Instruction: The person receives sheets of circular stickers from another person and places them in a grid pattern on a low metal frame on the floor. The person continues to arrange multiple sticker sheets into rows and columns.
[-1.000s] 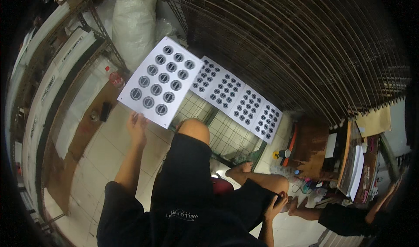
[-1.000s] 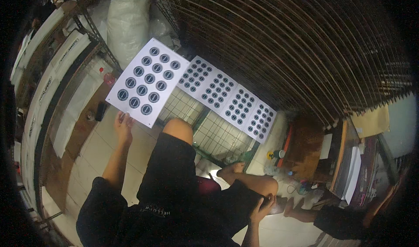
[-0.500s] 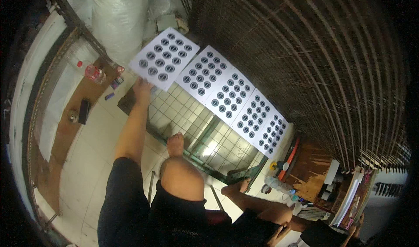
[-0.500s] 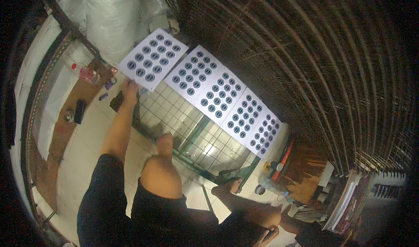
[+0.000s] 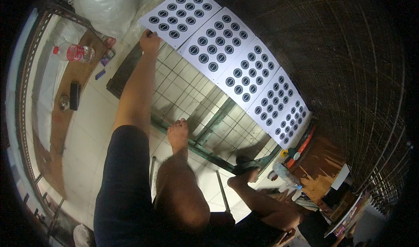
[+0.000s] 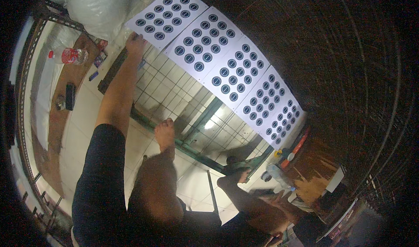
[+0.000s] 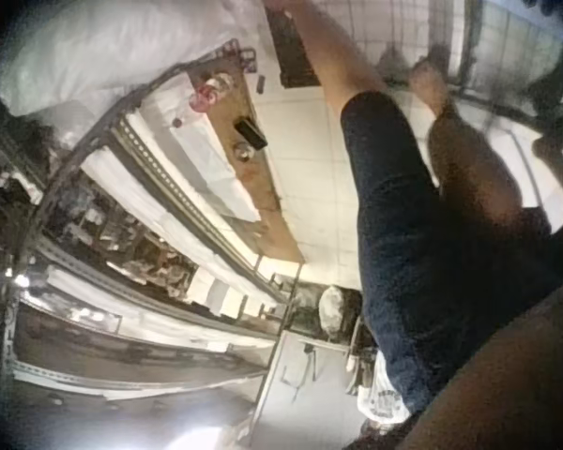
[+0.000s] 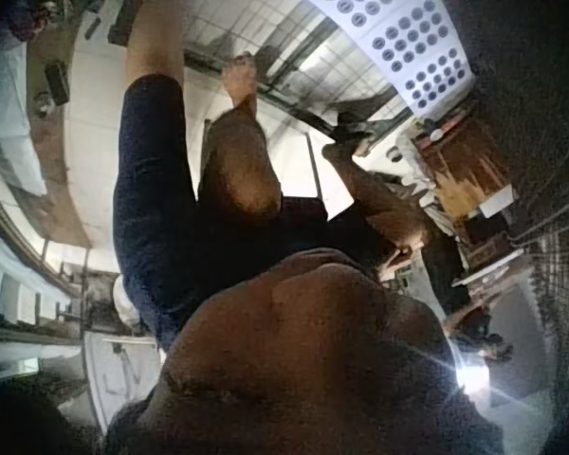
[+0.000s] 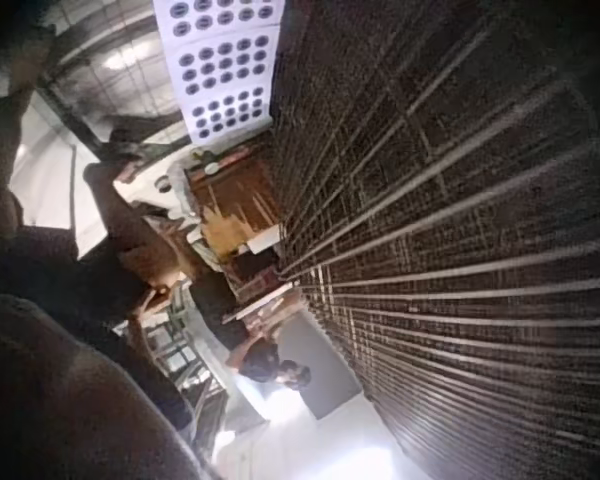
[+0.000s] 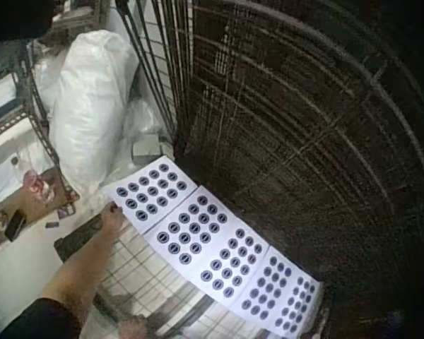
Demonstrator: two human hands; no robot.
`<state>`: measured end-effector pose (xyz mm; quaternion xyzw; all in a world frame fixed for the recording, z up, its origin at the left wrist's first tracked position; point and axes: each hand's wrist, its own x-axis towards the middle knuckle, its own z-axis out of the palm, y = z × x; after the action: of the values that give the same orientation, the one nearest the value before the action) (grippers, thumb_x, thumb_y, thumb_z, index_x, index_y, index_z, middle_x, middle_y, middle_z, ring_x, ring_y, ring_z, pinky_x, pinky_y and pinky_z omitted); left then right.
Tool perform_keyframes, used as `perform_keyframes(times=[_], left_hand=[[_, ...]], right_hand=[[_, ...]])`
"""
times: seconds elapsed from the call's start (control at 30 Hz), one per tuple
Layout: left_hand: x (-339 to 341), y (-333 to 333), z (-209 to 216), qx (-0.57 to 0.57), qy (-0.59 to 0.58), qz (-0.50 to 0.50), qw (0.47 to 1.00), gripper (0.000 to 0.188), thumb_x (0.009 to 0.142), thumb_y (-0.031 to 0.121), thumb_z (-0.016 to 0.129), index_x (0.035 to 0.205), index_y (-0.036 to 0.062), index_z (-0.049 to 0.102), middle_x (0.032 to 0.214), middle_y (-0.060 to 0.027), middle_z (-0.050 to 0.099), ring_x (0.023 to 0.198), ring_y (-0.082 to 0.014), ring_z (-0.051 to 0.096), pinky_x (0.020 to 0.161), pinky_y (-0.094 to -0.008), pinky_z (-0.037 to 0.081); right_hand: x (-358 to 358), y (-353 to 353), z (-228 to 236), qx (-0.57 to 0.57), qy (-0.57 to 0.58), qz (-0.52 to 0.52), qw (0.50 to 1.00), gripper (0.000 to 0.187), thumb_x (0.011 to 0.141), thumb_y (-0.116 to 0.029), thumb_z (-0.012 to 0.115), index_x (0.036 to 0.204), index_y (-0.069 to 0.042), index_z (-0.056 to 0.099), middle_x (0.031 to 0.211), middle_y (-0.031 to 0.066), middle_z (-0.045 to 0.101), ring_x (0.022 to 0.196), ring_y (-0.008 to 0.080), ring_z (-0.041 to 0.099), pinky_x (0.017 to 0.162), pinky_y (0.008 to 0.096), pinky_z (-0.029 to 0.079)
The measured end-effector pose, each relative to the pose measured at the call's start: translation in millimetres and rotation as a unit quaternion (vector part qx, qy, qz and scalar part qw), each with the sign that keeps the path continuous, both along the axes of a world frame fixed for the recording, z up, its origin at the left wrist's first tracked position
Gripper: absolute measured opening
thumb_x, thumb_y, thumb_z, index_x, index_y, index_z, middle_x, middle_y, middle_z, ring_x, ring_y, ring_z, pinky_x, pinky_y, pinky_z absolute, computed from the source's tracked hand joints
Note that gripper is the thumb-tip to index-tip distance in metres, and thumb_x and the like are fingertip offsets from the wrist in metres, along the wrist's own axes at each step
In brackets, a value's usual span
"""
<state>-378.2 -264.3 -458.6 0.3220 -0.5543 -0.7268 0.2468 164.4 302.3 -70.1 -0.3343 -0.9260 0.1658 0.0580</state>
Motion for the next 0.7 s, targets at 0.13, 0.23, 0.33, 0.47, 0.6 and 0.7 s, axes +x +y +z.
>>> perform_keyframes(times=[0.13,0.23,0.33,0.47,0.6,0.7], left_hand=[[-15.6,-15.3,-43.1,-0.018,-0.006,-0.016,1.0,0.031,0.077,-0.002,0.054,0.107,-0.0039,0.058,0.09,-0.0131,0.062,0.074,-0.0201,0.063,0.06,-0.0291,0.057],[-28.7,-32.1,-79.1,-0.059,-0.021,-0.009,0.998,0.032,0.075,0.001,0.056,0.107,-0.0016,0.059,0.083,-0.0103,0.062,0.071,-0.0176,0.061,0.059,-0.0287,0.053],[-31.3,-41.6,-102.4,-0.108,-0.053,-0.011,0.993,0.033,0.073,0.006,0.059,0.105,0.0006,0.061,0.075,-0.0075,0.061,0.067,-0.0156,0.06,0.06,-0.0294,0.049],[-22.1,-14.9,-70.1,-0.067,-0.077,-0.023,0.994,0.032,0.071,0.013,0.063,0.101,0.0019,0.062,0.071,-0.0078,0.061,0.066,-0.0172,0.059,0.065,-0.0316,0.046],[-16.0,-18.5,-68.0,-0.15,-0.145,-0.027,0.978,0.036,0.069,0.015,0.065,0.101,0.0,0.061,0.073,-0.0099,0.063,0.066,-0.02,0.059,0.065,-0.0324,0.046],[-9.4,-10.8,-55.8,-0.181,-0.179,-0.043,0.966,0.04,0.07,0.016,0.066,0.105,-0.0017,0.059,0.078,-0.0118,0.064,0.074,-0.0243,0.062,0.072,-0.0337,0.047]], right_hand=[[-6.3,0.1,-1.0,0.005,-0.017,0.0,1.0,0.053,0.086,-0.047,0.049,0.105,0.002,0.044,0.096,0.013,0.043,0.09,0.0225,0.04,0.08,0.0367,0.034],[-9.8,1.8,0.0,0.008,-0.023,0.005,1.0,0.053,0.087,-0.046,0.048,0.107,0.003,0.043,0.099,0.0137,0.042,0.092,0.0234,0.04,0.082,0.0371,0.033],[-11.9,3.6,0.6,0.008,-0.031,0.006,0.999,0.053,0.088,-0.045,0.047,0.109,0.003,0.042,0.101,0.0144,0.042,0.094,0.0242,0.039,0.084,0.0374,0.032],[-9.2,-2.5,0.2,0.013,-0.037,-0.001,0.999,0.052,0.089,-0.044,0.045,0.111,0.003,0.041,0.104,0.0153,0.041,0.097,0.0254,0.039,0.086,0.0379,0.031],[-11.5,0.6,2.8,0.016,-0.039,0.004,0.999,0.052,0.09,-0.042,0.044,0.113,0.003,0.04,0.107,0.0162,0.04,0.1,0.0266,0.039,0.088,0.0384,0.03],[-10.9,0.1,5.4,0.018,-0.041,0.006,0.999,0.051,0.09,-0.041,0.043,0.115,0.004,0.039,0.109,0.0169,0.04,0.102,0.0274,0.039,0.09,0.0387,0.029]])
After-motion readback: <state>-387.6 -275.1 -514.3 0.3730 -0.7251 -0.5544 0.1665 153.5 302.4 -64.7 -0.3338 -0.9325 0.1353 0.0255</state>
